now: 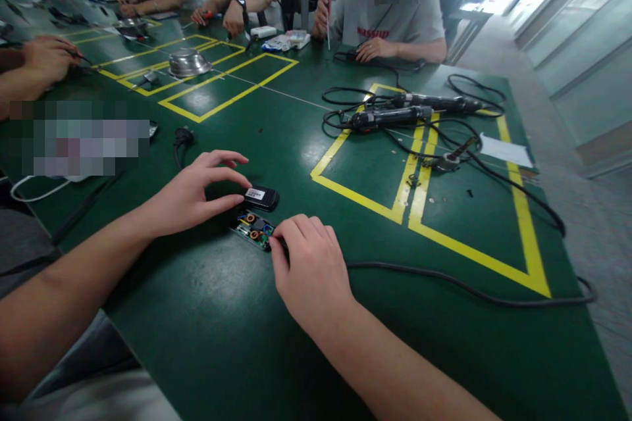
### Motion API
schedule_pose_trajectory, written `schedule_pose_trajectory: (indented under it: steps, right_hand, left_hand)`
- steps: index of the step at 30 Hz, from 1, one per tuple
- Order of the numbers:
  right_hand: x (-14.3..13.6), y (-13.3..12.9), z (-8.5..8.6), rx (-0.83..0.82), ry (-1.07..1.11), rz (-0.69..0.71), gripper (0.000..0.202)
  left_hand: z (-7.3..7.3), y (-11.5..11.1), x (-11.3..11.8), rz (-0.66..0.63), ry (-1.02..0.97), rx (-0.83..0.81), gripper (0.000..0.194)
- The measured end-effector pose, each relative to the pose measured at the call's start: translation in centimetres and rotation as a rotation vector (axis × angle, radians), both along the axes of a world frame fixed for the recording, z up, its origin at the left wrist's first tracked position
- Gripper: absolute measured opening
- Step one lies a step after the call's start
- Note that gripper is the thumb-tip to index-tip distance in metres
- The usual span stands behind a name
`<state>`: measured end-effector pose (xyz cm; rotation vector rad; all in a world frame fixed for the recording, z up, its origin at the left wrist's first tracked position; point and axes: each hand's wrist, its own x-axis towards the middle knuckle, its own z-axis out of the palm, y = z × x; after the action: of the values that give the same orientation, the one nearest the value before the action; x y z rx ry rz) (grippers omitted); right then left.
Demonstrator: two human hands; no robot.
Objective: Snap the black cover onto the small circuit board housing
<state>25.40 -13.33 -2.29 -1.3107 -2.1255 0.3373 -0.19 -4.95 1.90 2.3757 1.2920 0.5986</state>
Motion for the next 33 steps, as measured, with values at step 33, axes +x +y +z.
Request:
schedule_pose_trajectory:
  steps: [33]
  right_hand:
    - [-0.1, -0.1, 0.0, -0.04, 0.008, -0.012, 0.034]
  left_hand:
    - [1.6, -0.5, -0.5, -0.268, -0.051, -0.293, 0.031]
